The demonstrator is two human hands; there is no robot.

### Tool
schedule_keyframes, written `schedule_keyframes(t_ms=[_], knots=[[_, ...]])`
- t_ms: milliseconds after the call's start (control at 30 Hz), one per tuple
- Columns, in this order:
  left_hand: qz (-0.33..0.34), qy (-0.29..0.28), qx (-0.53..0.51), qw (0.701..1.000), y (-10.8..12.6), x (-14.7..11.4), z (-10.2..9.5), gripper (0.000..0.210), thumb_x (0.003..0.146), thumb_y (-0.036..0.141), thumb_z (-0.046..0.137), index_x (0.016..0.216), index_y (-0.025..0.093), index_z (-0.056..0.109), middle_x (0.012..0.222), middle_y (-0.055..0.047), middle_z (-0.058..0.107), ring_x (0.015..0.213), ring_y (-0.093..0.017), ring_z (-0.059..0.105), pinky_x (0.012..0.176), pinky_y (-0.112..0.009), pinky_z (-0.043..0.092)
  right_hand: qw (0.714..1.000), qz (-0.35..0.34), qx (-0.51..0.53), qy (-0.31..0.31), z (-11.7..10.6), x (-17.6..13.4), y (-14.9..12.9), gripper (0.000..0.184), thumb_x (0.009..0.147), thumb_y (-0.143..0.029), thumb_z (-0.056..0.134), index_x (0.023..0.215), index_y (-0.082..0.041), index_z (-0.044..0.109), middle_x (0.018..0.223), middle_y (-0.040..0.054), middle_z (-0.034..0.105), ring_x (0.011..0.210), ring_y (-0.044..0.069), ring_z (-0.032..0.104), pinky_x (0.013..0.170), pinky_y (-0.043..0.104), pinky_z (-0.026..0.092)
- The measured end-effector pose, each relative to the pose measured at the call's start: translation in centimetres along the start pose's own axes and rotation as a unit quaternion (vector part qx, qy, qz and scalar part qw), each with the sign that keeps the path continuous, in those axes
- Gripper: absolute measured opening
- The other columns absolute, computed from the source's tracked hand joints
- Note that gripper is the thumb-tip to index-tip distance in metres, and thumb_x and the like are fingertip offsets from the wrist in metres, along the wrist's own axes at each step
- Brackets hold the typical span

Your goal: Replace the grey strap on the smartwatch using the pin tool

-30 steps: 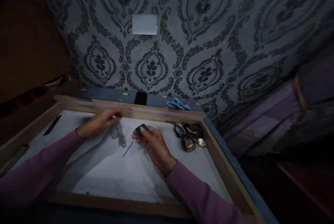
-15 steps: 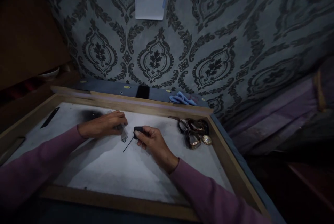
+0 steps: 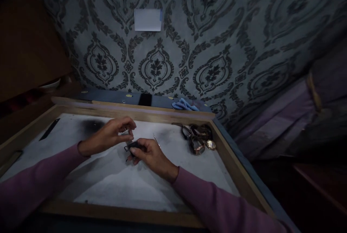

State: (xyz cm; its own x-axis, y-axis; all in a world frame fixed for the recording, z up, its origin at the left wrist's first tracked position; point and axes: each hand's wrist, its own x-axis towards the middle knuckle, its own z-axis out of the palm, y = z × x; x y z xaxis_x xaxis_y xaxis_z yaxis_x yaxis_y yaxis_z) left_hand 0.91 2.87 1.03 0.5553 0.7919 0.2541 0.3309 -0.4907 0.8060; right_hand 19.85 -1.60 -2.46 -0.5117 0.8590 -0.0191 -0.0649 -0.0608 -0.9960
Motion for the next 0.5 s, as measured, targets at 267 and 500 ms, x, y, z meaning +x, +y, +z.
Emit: schedule_keyframes(t_ms=[267, 500], knots=[[-0.070, -0.012, -0.283, 0.957, 0.8, -0.2, 2.4, 0.029, 0.085, 0.044, 0.065, 0.085, 0.015, 0.061, 0.077, -0.002, 0.062, 0.070, -0.015, 0.059, 0.069, -0.028, 0.047, 0.993, -0.046, 0.033, 0.102, -0.4, 0.2, 0.3, 0.035, 0.077, -0.049, 0.076, 0.085, -0.015, 0.070, 0.072, 0.0037, 0.072, 0.064, 0.014, 0.065, 0.064, 0.027, 0.053], [-0.103, 0.024, -0.334, 0.937, 0.5, -0.3, 3.0, 0.038, 0.079, 0.052, 0.068, 0.080, 0.015, 0.061, 0.066, -0.001, 0.061, 0.057, -0.014, 0.057, 0.062, -0.028, 0.046, 0.996, -0.057, 0.011, 0.071, -0.2, -0.1, -0.1, 0.029, 0.080, -0.044, 0.074, 0.091, -0.017, 0.073, 0.079, 0.0035, 0.073, 0.074, 0.017, 0.069, 0.069, 0.030, 0.056]])
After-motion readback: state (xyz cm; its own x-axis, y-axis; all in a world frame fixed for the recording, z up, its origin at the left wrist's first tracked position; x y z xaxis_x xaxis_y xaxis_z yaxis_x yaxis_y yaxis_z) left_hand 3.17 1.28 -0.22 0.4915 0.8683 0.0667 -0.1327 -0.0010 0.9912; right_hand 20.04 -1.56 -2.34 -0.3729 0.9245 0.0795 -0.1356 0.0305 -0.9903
